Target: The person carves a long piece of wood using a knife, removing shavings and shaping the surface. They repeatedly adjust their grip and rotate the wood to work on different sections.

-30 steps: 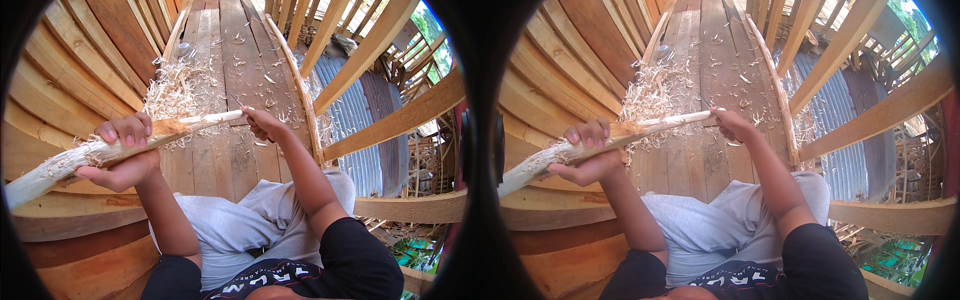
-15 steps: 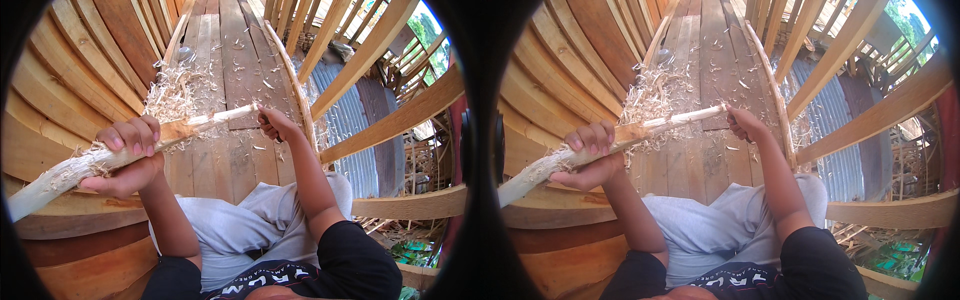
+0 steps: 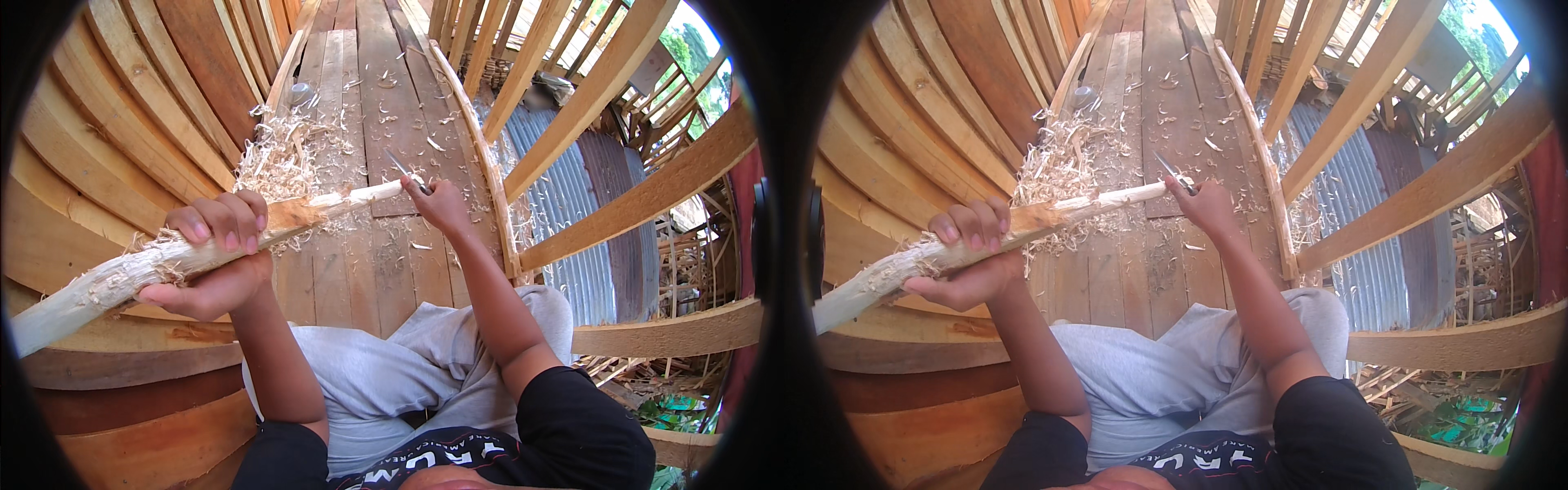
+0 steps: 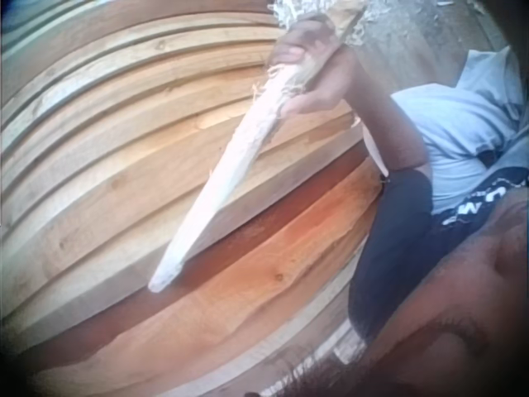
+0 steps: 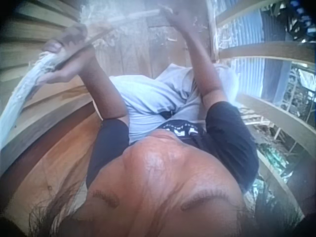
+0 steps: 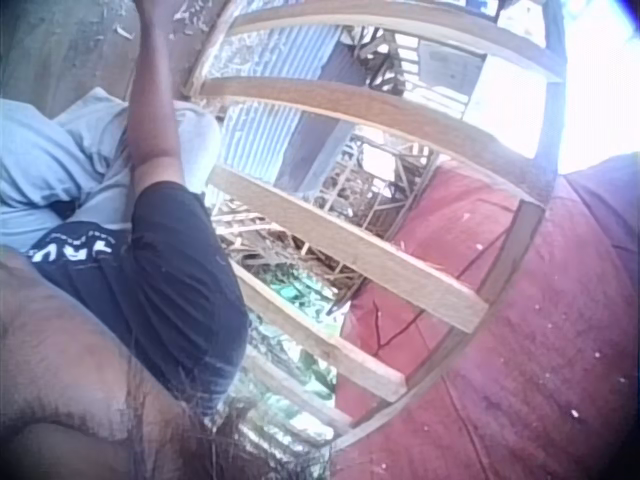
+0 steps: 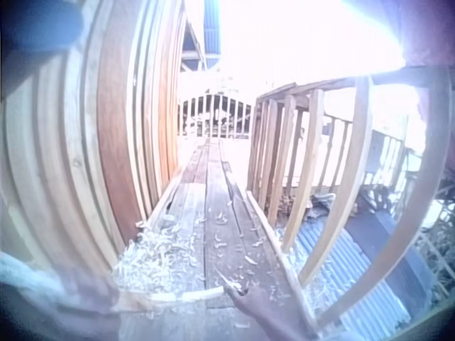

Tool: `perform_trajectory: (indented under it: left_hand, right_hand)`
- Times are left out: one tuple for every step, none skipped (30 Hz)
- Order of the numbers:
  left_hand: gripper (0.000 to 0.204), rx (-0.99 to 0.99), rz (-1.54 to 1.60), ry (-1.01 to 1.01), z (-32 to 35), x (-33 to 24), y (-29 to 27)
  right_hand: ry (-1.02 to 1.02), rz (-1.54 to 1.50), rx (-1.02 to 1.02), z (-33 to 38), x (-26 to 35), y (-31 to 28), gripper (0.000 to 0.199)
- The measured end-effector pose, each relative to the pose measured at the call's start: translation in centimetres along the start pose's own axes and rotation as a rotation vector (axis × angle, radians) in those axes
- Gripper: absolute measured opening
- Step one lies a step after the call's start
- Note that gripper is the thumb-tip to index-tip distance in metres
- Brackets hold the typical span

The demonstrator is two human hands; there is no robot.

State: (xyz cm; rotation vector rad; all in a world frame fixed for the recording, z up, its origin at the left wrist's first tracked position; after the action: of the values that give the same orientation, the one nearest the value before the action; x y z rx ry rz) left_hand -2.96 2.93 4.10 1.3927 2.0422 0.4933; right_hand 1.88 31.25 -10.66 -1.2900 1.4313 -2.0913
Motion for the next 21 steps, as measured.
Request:
perform_trajectory:
  left_hand:
    - [0.074,0.012,-0.001,0.000,0.0,0.2,0.2]
    - [0.074,0.025,-0.003,0.001,0.1,0.4,0.3]
    - [0.074,0.034,-0.003,-0.005,0.1,0.5,0.4]
    - [0.074,0.043,-0.004,-0.012,0.1,0.5,0.4]
    - [0.074,0.051,-0.004,-0.018,0.1,0.6,0.5]
    - [0.074,0.035,0.000,-0.018,0.1,0.6,0.4]
    - [0.074,0.019,0.005,-0.017,0.2,0.6,0.3]
    - [0.074,0.003,0.010,-0.016,0.2,0.6,0.2]
    - [0.074,-0.015,0.001,-0.019,0.2,0.5,0.2]
    - [0.074,-0.034,-0.008,-0.021,0.1,0.4,0.1]
    - [0.074,-0.052,-0.017,-0.024,0.1,0.3,0.1]
    - [0.074,-0.039,-0.016,-0.018,0.1,0.3,-0.1]
    - [0.074,-0.027,-0.015,-0.013,0.1,0.5,-0.3]
    - [0.074,-0.014,-0.014,-0.008,0.2,0.6,-0.5]
    - [0.074,-0.005,-0.037,-0.008,0.2,0.7,-0.7]
    - [0.074,0.004,-0.059,-0.008,0.3,0.8,-0.9]
    - [0.074,0.013,-0.081,-0.009,0.3,0.8,-1.0]
    - [0.073,0.013,-0.098,-0.013,0.3,1.0,-1.0]
    - [0.073,0.013,-0.114,-0.019,0.3,1.1,-0.9]
    - [0.072,0.013,-0.129,-0.024,0.4,1.3,-0.9]
    - [0.072,0.004,-0.140,-0.029,0.5,1.3,-1.0]
  right_hand:
    - [-0.004,0.023,-0.035,-0.1,-0.3,0.2,0.072]
    - [-0.009,0.046,-0.069,-0.3,-0.6,0.4,0.074]
    - [-0.016,0.061,-0.100,-0.4,-0.8,0.7,0.074]
    - [-0.024,0.076,-0.131,-0.6,-1.1,1.1,0.074]
    - [-0.032,0.091,-0.162,-0.8,-1.4,1.4,0.074]
    - [-0.012,0.041,-0.110,-0.9,-1.6,1.6,0.072]
    - [0.008,-0.008,-0.058,-1.1,-1.8,1.7,0.070]
    - [0.029,-0.058,-0.006,-1.3,-2.1,1.8,0.067]
    - [0.130,-0.208,0.115,-1.3,-2.1,1.8,0.064]
    - [0.232,-0.359,0.237,-1.2,-2.0,1.8,0.061]
    - [0.333,-0.510,0.359,-1.0,-2.0,1.7,0.059]
    - [0.378,-0.710,0.568,-1.2,-2.0,1.5,0.057]
    - [0.419,-0.910,0.779,-1.4,-2.1,0.9,0.055]
    - [0.457,-1.108,0.992,-1.5,-2.0,0.6,0.053]
    - [0.440,-1.037,0.863,-1.2,-1.6,0.3,0.054]
    - [0.421,-0.964,0.734,-0.8,-0.9,-0.1,0.055]
    - [0.402,-0.890,0.607,-0.6,-0.6,-0.3,0.056]
    - [0.385,-0.842,0.581,-0.7,-1.0,-0.5,0.056]
    - [0.368,-0.794,0.554,-1.0,-1.6,-0.7,0.055]
    - [0.353,-0.745,0.527,-1.1,-2.1,-1.0,0.055]
    - [0.275,-0.576,0.555,-0.9,-2.0,-1.8,0.055]
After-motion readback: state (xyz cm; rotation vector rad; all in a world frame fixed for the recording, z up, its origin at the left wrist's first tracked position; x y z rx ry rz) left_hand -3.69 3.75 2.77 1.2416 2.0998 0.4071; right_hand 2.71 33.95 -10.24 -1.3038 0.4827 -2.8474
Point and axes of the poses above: each hand's wrist, its own z-axis away from the middle knuckle, its own y-axis out of the palm, x = y × z, the point moved 1 cm from there along -z, towards the middle knuckle, and after that the axes turned 9 degrees about z, right-handed, at the moved point
